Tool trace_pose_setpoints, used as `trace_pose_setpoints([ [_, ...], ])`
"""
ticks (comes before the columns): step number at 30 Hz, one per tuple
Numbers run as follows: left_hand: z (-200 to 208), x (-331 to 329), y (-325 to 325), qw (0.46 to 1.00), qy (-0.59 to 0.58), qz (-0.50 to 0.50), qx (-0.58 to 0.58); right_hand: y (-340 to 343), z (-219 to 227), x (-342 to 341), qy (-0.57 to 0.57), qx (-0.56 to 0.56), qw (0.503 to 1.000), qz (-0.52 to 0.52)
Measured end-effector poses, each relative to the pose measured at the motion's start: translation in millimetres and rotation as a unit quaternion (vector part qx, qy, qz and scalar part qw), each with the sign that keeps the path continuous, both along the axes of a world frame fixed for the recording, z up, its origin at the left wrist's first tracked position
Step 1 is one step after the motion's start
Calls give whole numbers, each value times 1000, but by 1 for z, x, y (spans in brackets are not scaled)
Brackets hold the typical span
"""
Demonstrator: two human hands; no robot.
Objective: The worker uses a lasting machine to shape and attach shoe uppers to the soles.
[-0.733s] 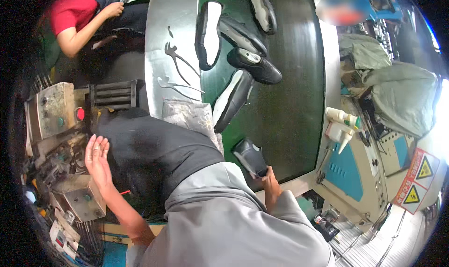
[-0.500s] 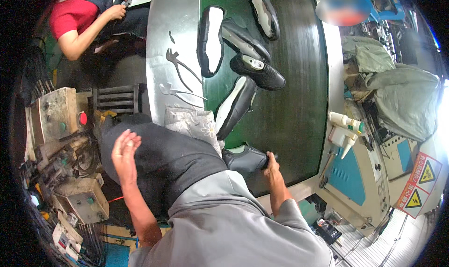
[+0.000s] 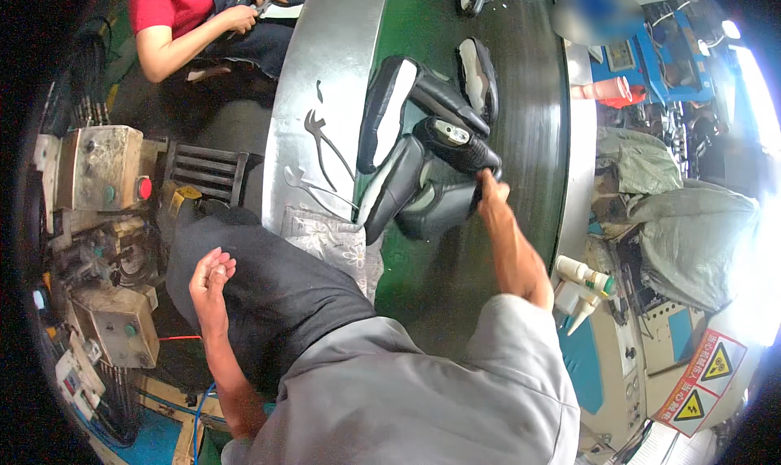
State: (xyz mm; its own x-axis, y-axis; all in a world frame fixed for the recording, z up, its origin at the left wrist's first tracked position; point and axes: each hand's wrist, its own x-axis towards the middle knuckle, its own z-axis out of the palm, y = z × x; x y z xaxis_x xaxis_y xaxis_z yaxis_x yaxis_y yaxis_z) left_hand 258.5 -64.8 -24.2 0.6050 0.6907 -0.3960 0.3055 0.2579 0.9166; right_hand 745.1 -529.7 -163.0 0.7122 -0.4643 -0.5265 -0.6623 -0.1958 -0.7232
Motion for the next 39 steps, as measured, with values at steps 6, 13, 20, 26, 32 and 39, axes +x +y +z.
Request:
trace_pose_setpoints([
  [6,5,39,-3,997,-62,-31,-29,25,95,82,-170,-167,926,292],
  [13,12,165,-33,868,-215,-141,-424,195,276,-86,-481,-192,407,753],
  [20,48,128,-24,916,-304,3,-264,224,238,-228,-432,27,381,817],
  [26,46,20,-14,940,-274,187,-83,348,201,-309,-88,238,657,710],
  [32,26,-46,-20,933,-227,276,-39,378,193,-360,-72,176,651,734],
  [39,8,-124,-36,980,-107,164,35,354,179,-355,20,124,590,798],
])
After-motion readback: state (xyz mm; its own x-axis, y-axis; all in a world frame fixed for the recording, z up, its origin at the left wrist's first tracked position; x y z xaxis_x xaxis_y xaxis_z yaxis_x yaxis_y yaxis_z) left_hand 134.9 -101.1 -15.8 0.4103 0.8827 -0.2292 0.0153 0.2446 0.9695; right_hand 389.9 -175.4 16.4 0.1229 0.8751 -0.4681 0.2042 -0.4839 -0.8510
